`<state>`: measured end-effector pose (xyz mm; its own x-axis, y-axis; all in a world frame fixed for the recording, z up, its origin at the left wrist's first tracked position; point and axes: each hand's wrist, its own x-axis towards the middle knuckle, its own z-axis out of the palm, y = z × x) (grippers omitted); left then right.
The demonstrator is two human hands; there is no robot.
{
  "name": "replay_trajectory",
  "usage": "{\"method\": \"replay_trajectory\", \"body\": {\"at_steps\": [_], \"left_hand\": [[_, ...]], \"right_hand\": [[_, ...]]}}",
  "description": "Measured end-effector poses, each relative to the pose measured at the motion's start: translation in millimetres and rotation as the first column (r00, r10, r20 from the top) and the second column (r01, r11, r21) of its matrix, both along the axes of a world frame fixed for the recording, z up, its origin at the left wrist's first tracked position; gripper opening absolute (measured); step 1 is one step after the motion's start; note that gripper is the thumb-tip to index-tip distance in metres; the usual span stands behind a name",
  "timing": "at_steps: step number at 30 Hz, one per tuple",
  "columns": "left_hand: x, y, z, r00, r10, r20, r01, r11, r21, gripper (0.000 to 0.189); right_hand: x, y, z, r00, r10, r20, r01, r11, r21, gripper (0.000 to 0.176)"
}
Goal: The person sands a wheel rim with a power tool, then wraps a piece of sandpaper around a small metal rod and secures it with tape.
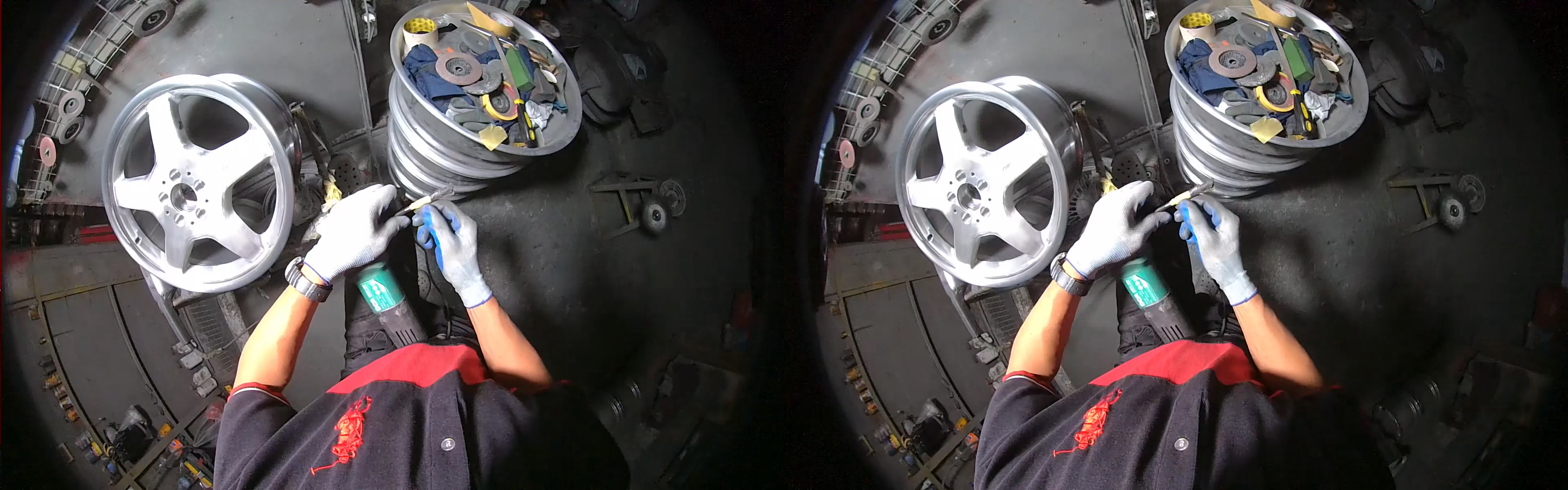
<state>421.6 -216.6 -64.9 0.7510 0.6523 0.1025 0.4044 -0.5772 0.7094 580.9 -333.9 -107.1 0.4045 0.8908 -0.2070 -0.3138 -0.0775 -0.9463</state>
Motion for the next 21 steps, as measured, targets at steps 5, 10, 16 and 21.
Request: {"method": "replay_trajectory", "body": {"at_steps": [5, 10, 16, 21], "left_hand": [[-0.6, 2.3, 3.1, 0.998, 0.001, -0.057, -0.002, 1.000, -0.020, 0.040], [-3.9, 4.5, 1.9, 0.997, 0.000, -0.072, -0.005, 0.998, -0.067, 0.038], [1.3, -3.7, 1.5, 1.000, 0.004, -0.013, -0.002, 0.991, 0.134, 0.033], [-3.6, -0.1, 0.3, 1.000, -0.025, 0.013, 0.022, 0.989, 0.146, 0.034]], "right_hand": [[0.6, 4.8, -0.7, 0.998, 0.006, 0.060, -0.001, 0.997, -0.082, 0.016], [3.2, -2.6, 4.2, 0.997, -0.021, -0.068, 0.019, 1.000, -0.024, 0.013], [3.7, 1.0, 1.7, 0.999, -0.002, 0.039, 0.003, 1.000, -0.024, 0.008], [2.2, 1.2, -8.8, 0.999, -0.016, 0.049, 0.015, 1.000, 0.015, 0.011]]}}
